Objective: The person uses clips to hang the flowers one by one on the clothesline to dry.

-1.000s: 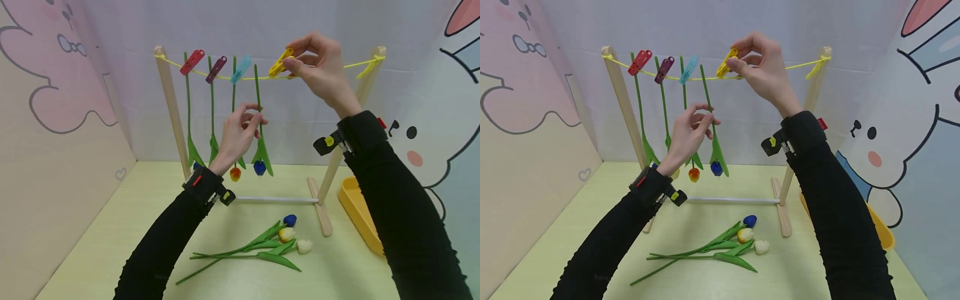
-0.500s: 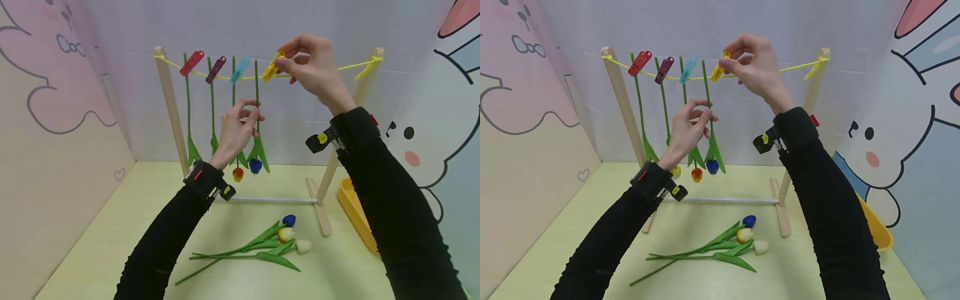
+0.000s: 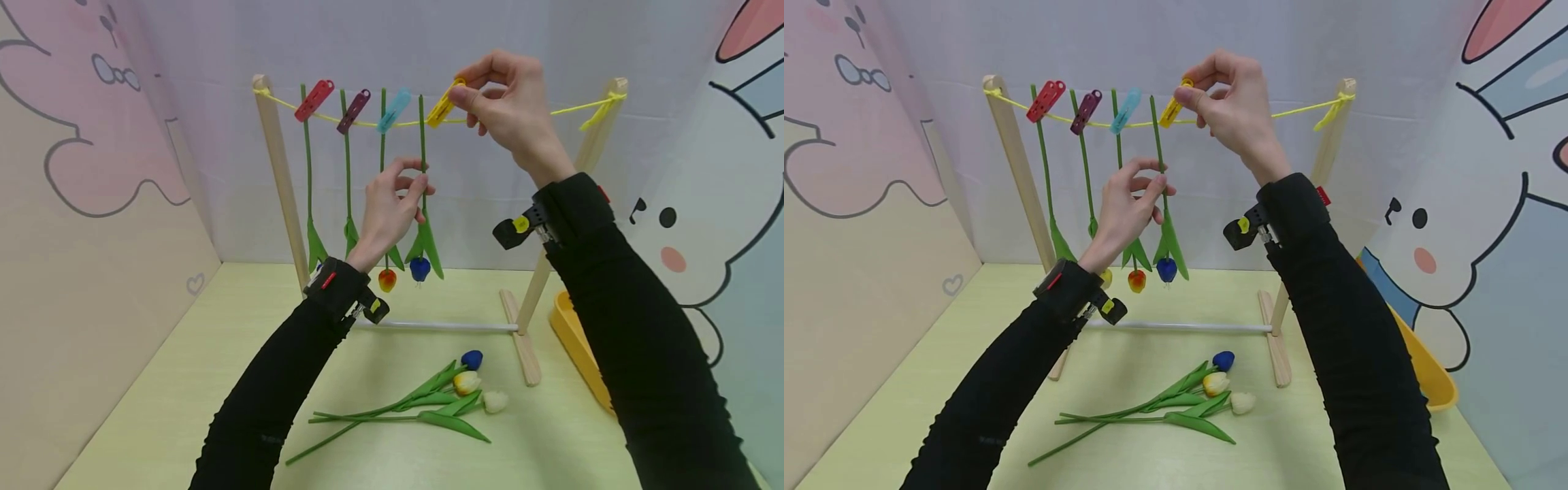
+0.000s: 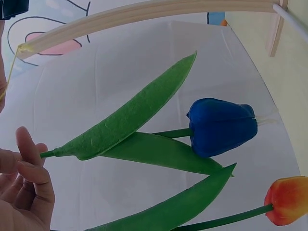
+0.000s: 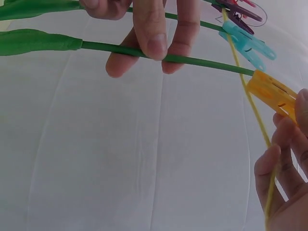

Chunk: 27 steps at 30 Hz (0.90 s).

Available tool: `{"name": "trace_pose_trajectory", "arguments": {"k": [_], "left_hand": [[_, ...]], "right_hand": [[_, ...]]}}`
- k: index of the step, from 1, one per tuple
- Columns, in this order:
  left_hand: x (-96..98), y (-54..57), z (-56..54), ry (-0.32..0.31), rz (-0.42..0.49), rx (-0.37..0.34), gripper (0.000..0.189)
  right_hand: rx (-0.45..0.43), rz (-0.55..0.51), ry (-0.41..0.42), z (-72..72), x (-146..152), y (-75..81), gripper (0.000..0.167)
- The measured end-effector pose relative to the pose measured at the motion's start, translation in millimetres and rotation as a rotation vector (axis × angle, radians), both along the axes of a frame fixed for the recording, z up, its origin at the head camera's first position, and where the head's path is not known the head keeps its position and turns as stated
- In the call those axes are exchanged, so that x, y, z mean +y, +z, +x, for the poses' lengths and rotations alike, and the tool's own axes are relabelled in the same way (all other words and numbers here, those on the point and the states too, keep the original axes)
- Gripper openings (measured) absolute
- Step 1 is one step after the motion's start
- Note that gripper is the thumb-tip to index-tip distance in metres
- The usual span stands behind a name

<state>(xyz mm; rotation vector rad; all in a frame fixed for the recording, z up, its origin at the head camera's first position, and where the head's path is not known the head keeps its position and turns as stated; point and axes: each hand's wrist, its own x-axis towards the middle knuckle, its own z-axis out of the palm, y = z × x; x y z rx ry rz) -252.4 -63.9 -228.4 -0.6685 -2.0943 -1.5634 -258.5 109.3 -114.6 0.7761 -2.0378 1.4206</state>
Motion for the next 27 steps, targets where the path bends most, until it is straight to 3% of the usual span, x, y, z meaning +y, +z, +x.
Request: {"name": "trace_pose_trajectory", "arguments": {"k": [8,18,27], "left_hand": [[0.2,2.1,1.3,0.007,0.003,-0.007,0.025],[-1.3,2.6,2.0,0.007,-0.016,-0.006,0.025],[-1.7,3.2,1.6,0.011,-0.029,-0.007,0.025]], "right_hand": [[0.009,-0.041,0.012,-1.9,-2.3,-0.2,0.012],[0.049,0.022,-0.085,0.7,-8.7,1.4,0.013],[0.059,0.044,-0.122,0.8,-10.5,3.0,0.017]]}}
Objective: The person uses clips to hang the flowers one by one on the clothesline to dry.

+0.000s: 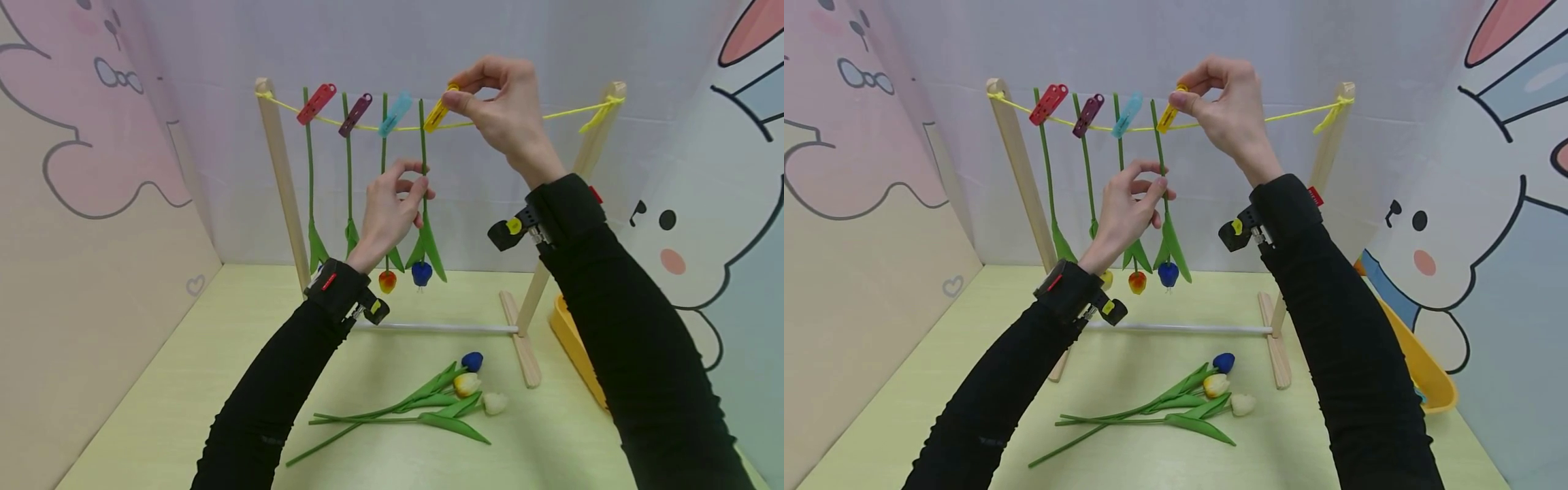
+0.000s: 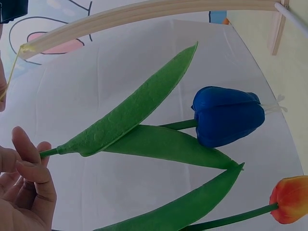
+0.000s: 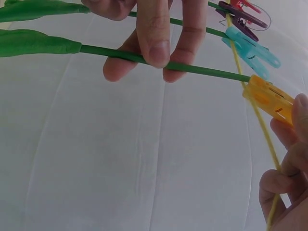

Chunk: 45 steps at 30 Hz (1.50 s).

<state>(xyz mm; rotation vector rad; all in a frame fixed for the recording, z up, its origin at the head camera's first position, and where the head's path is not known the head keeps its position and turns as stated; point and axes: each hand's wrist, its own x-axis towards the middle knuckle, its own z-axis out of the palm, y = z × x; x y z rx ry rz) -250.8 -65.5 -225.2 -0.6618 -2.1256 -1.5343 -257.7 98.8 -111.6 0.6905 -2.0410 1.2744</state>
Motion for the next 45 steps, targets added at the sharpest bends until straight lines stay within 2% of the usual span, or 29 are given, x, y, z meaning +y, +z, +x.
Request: {"name": "trace_pose_trajectory", "arguments": {"k": [13,25,29,36,45], "left_hand": [[-0.4,0.0,0.6,0.015,-0.008,-0.024,0.025],[-1.1,0.1,-0.4,0.010,-0.012,-0.017,0.024],[-1.5,-0.1,-1.3,0.005,-0.012,-0.006,0.023],[-1.6,0.3,-0.2,0.004,-0.011,-0.009,0.024],[-2.3,0.7,1.2,0.021,-0.021,-0.022,0.024]], "right_hand": [[-0.037,0.011,-0.011,-0.8,-2.0,0.1,0.012],[-0.055,0.009,-0.019,-2.1,-6.1,-1.0,0.013],[-0.060,0.003,-0.016,-2.3,-6.5,-1.3,0.008],[-0.074,-0.025,-0.003,-1.6,-7.3,-1.5,0.020],[-0.114,0.009,-0.014,-2.1,-6.6,-0.9,0.015]]}}
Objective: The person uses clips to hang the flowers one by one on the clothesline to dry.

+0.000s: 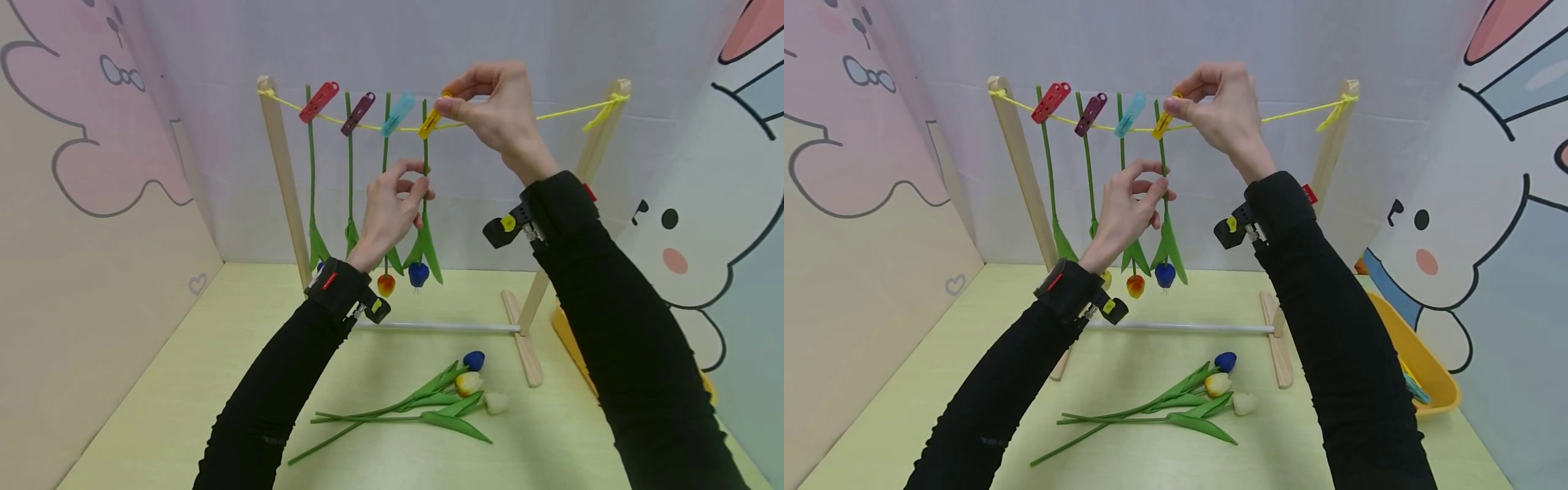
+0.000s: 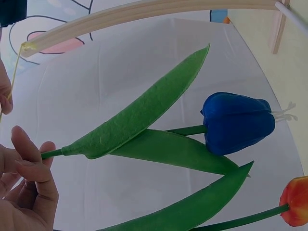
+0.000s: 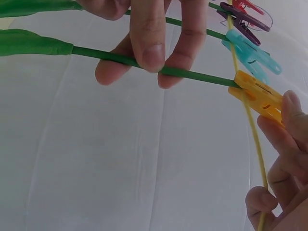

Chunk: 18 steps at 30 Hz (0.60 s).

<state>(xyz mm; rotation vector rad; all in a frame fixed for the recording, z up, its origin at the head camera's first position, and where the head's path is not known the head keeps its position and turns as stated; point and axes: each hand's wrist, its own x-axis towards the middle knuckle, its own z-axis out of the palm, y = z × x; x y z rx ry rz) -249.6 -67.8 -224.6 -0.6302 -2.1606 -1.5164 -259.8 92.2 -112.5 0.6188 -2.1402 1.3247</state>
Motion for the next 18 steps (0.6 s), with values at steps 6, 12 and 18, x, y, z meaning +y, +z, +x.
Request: {"name": "trace_pose_trajectory", "arguments": {"k": [6,12,18], "left_hand": [[0.1,-0.1,1.0,-0.005,0.004,-0.005,0.025],[1.2,-3.5,1.1,-0.001,0.006,0.002,0.027],[2.4,-4.9,3.0,-0.008,0.015,0.002,0.029]], "right_hand": [[0.014,0.060,-0.010,1.7,0.1,-1.2,0.023],[0.075,0.127,-0.037,3.3,0.7,-4.2,0.027],[0.125,0.172,-0.078,8.2,-0.4,-7.6,0.030]]}}
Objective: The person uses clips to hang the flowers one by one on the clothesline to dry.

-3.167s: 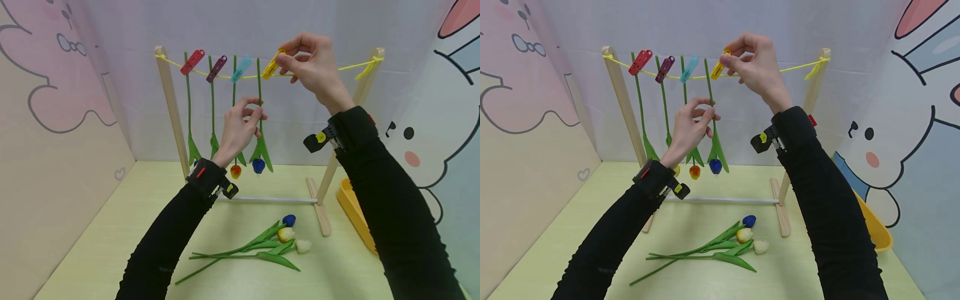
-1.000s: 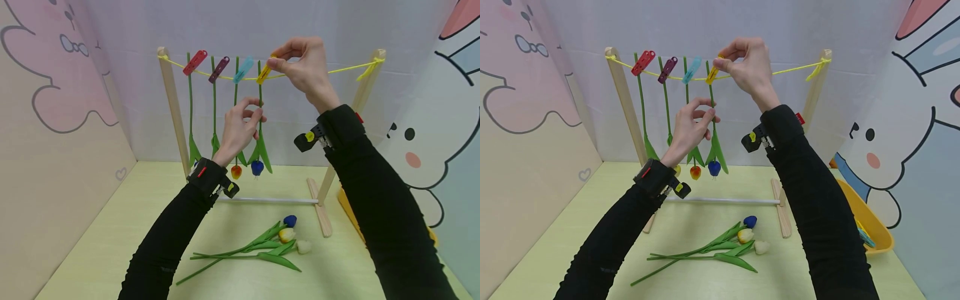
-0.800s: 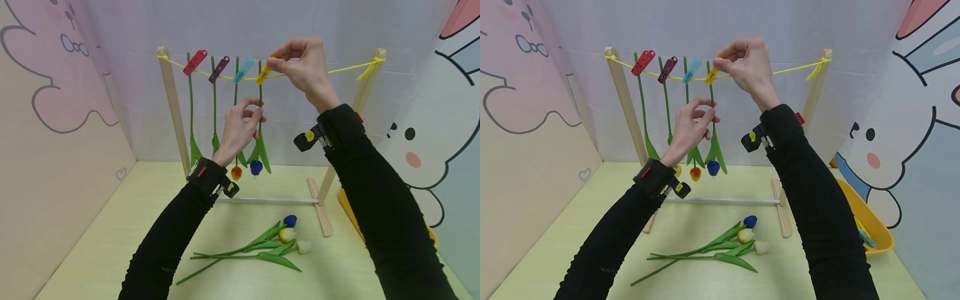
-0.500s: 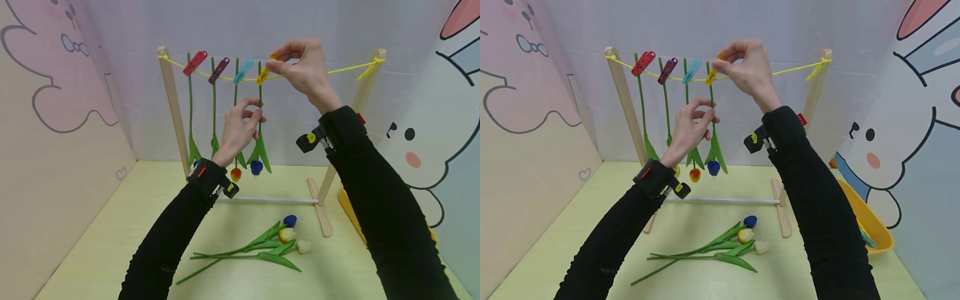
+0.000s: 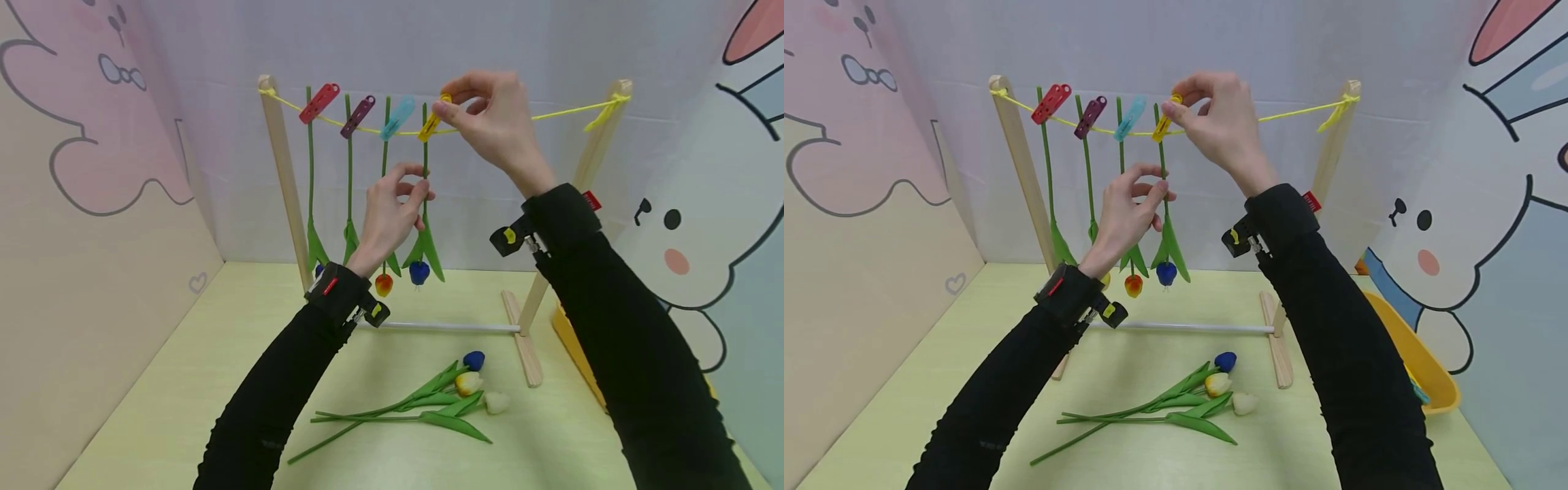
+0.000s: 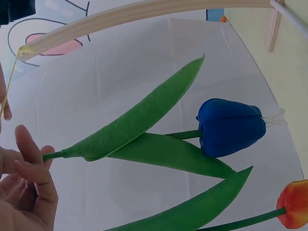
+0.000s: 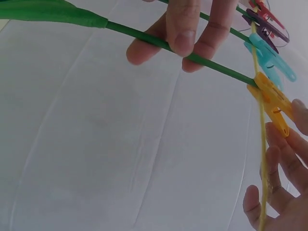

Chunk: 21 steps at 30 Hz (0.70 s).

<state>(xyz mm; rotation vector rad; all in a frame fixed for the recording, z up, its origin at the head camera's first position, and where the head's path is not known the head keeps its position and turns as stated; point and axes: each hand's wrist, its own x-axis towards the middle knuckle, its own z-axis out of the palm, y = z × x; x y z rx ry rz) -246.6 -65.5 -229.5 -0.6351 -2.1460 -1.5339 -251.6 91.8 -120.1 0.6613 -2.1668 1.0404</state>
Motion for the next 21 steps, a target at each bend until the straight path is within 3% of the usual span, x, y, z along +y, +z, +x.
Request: {"name": "trace_pose_trajectory", "arguments": {"k": [4,8,11,14,17,21], "left_hand": [[-2.6,-2.1,4.4,0.001,0.039,0.018,0.031],[-5.5,-8.8,14.8,0.021,0.064,0.093,0.033],[-8.4,-17.4,26.9,0.024,0.050,0.138,0.033],[-12.6,-31.2,38.7,0.013,0.028,0.125,0.030],[-15.7,-48.9,48.2,-0.014,0.009,0.078,0.029],[-17.7,-77.6,60.1,-0.067,-0.061,-0.006,0.029]], "right_hand": [[0.068,0.038,-0.031,3.8,-0.5,-5.4,0.035],[0.240,0.019,-0.023,6.2,3.7,-19.0,0.038],[0.388,0.000,-0.030,10.2,8.2,-34.6,0.035],[0.470,-0.038,-0.024,16.4,10.1,-52.4,0.029],[0.492,-0.064,0.005,22.0,13.8,-75.8,0.023],[0.428,0.029,0.026,30.3,30.6,-117.3,0.022]]}}
